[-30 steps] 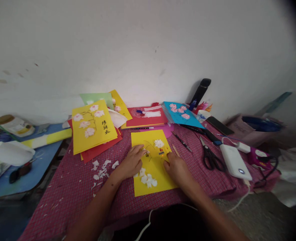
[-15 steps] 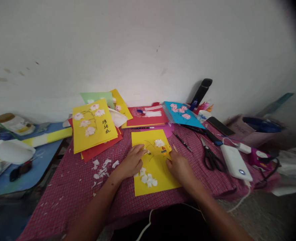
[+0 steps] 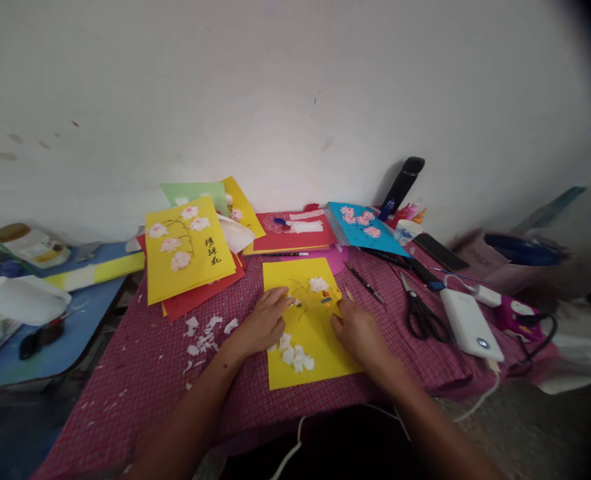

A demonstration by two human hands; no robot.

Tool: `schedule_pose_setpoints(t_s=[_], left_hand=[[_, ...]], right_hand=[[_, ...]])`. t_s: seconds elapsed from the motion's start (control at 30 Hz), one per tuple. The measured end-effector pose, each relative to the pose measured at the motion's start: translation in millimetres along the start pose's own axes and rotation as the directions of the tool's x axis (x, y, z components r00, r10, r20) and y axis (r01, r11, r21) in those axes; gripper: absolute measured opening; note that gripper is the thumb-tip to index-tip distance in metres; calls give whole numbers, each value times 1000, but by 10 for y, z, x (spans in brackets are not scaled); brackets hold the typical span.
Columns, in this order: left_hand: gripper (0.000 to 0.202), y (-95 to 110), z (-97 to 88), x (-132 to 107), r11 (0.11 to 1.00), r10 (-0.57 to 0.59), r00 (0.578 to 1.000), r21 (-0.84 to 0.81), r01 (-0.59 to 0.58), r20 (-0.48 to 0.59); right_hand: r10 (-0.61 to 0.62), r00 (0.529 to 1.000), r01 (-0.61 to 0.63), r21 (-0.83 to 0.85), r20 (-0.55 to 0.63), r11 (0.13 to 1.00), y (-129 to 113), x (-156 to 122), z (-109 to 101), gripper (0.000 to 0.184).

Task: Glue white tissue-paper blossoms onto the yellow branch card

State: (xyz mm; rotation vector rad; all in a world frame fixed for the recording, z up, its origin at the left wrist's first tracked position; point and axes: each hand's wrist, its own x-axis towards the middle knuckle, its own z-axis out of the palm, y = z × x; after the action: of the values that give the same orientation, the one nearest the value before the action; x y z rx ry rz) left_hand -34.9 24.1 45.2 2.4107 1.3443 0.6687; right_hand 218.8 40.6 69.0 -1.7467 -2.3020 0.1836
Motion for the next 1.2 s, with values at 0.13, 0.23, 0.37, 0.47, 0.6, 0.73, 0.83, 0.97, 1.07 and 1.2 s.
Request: schedule_pose_setpoints(t_s=[0.13,0.23,0.37,0.47,0.6,0.73,0.83,0.97,1.07,1.2], left_hand=[[55,9,-13,-2,1000,5,1000,-6,-5,-2],[55,3,-8,-4,1000,2,1000,-6,-2,0],[56,-28,19,-3,1000,5,1000,1,-5,-3],[57,-44,28,-3,1000,9,1000,3,-9,0],[59,-36,13,-1,1000,5,1000,-17,-5,-4],[60,-30,0,0,1000,9,1000,-24,-9,-1],[60,-41,10,0,1000,10,1000,-12,-10,1],[61,-48,24,2,1000,2,1000,-15,-2,-4],[60,-39,20,4,1000,5,1000,-22,-5,-3],[61,-28,9,5,1000,5,1000,-12,-5,4]], right_hand=[[-15,1000,15,-23,3,1000,-19,10,-45,7],[-30,1000,30,-4,-3,1000,-32,-1,-54,7],[-45,999,46,37,-14,998,-67,-34,6,7],[-41,999,41,43,-8,998,-113,-55,61,8],[-36,999,36,36,-3,999,-184,-65,74,10],[-44,999,43,52,19,998,-230,-59,58,13],[-40,999,38,63,25,997,-239,-55,65,14],[-31,999,29,53,24,998,-222,-65,84,14],[-38,999,37,41,9,998,-202,-77,79,13],[-49,999,49,46,9,998,-179,-84,47,14]])
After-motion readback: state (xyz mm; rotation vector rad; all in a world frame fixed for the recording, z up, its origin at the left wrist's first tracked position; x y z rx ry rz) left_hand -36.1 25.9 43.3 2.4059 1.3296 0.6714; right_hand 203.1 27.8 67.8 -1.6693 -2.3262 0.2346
